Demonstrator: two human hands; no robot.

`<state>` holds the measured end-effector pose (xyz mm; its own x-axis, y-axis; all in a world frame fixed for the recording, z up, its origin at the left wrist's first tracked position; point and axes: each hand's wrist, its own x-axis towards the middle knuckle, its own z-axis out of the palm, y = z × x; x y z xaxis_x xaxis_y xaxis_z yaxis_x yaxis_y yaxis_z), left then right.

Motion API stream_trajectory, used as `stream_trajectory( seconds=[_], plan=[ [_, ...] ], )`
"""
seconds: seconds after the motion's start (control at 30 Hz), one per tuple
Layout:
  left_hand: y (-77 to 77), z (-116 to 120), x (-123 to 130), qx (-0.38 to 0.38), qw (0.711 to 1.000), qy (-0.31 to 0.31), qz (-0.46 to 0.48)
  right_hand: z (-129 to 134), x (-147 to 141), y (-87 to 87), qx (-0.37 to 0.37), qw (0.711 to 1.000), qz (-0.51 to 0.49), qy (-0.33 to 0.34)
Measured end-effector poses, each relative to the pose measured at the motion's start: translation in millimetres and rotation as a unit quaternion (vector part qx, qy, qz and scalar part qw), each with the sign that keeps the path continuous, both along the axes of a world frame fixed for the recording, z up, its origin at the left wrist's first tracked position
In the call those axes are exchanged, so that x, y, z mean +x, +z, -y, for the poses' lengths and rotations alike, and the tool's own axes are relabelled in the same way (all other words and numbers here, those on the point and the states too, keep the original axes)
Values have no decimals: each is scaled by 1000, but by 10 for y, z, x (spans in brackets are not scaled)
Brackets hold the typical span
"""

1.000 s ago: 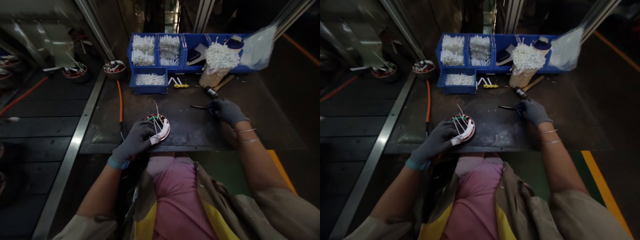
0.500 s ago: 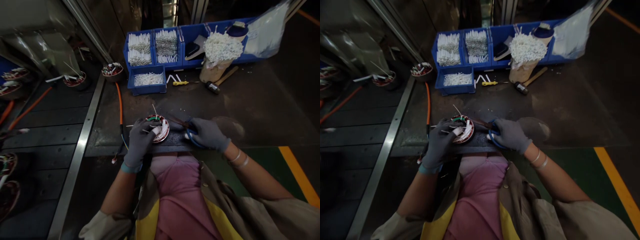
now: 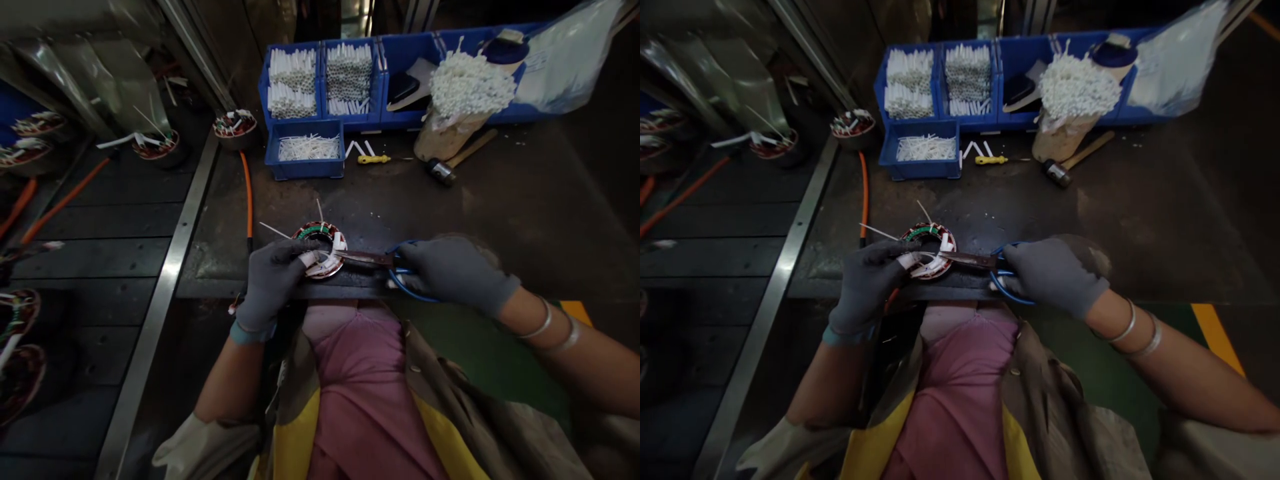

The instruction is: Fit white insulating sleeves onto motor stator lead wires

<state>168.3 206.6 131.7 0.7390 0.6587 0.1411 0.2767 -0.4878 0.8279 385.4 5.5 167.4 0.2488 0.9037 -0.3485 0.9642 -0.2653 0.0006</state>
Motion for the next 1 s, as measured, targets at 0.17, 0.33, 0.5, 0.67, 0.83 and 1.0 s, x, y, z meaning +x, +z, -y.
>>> stream_trajectory(
  seconds=[0.17,0.33,0.5,0.67,0.83,1.0],
  plan=[
    [80,41,65,26,999,-32,21,-99,-104,-70,30,999,0,19],
    [84,-60,47,-75,996,13,49,-57,-60,-162,-34,997,-69,16],
    [166,-101,21,-113,992,-33,36,-88,-147,-166,49,996,-63,37],
    [334,-366,190,-21,996,-84,-3,-142,-115,-407,11,992,-123,37],
    [308,-1380,1031,66,993,33,89,-138,-149,-655,30,986,-166,-8],
    [215,-1889,1400,44,998,-40,-10,-57,-154,-571,79,981,-174,-31]
  ],
)
